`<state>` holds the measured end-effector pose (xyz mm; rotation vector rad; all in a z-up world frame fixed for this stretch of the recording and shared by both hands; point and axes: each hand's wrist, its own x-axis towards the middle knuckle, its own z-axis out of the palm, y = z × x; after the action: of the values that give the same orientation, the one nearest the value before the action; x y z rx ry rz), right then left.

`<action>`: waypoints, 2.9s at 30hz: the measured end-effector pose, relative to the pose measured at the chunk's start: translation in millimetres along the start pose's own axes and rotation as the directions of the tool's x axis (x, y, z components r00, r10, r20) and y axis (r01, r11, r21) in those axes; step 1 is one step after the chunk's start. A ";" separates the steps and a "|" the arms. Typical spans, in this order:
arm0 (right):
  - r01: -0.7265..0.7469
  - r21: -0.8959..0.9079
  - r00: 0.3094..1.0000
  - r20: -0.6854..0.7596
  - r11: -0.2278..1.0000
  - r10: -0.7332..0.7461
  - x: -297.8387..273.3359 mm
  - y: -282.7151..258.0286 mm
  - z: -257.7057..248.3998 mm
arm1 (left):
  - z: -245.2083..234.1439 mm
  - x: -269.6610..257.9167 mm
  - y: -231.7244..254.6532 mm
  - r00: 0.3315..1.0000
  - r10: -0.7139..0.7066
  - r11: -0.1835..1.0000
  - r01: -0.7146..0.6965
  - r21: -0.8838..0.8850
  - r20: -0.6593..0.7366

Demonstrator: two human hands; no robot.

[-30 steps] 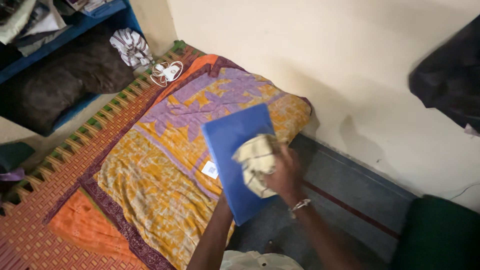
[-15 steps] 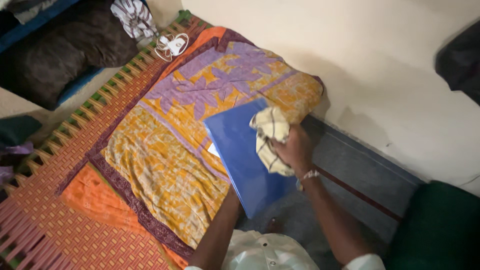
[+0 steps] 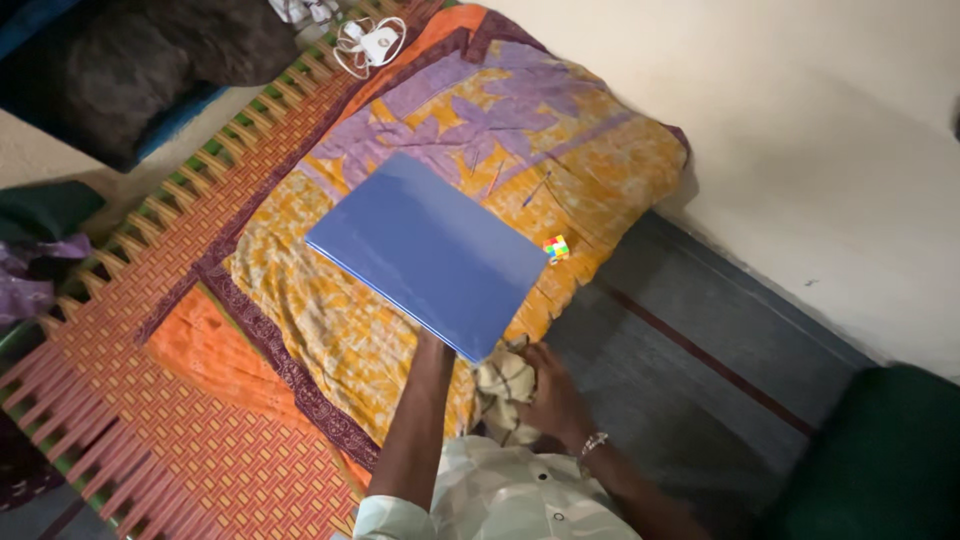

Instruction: The person wipes a book and a chair with a cloth, and arranges items on a desk.

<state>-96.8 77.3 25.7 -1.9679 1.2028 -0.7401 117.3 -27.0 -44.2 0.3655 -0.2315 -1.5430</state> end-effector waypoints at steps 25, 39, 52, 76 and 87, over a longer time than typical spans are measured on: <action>0.295 -0.257 0.931 -0.141 0.920 -0.337 63.8 -37.4 -13.7 | -49.5 22.8 -3.8 1.000 0.003 1.000 -0.003 -0.010 -0.018; -0.295 0.350 0.847 -0.335 0.889 0.413 33.6 48.9 -46.7 | 77.5 5.8 -29.1 0.988 -0.132 0.573 0.137 0.808 -0.074; 0.112 0.984 0.875 -0.164 0.139 0.456 -12.4 66.1 -80.4 | 110.2 -13.2 -80.0 0.920 -0.376 0.717 0.211 0.665 0.114; 0.299 0.891 0.293 -0.427 0.342 0.856 -201.6 69.2 -173.6 | 136.8 7.6 -213.7 0.254 -0.956 0.291 0.884 0.366 0.148; 0.547 0.641 0.037 -0.661 0.538 0.749 -314.3 149.5 -216.8 | 211.8 -102.0 -386.3 0.350 -0.913 0.294 0.212 0.932 0.209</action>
<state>-464.6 256.5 -0.4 -0.0223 1.1685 -2.3469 -322.1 60.7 16.6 0.5370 -1.7447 -2.3262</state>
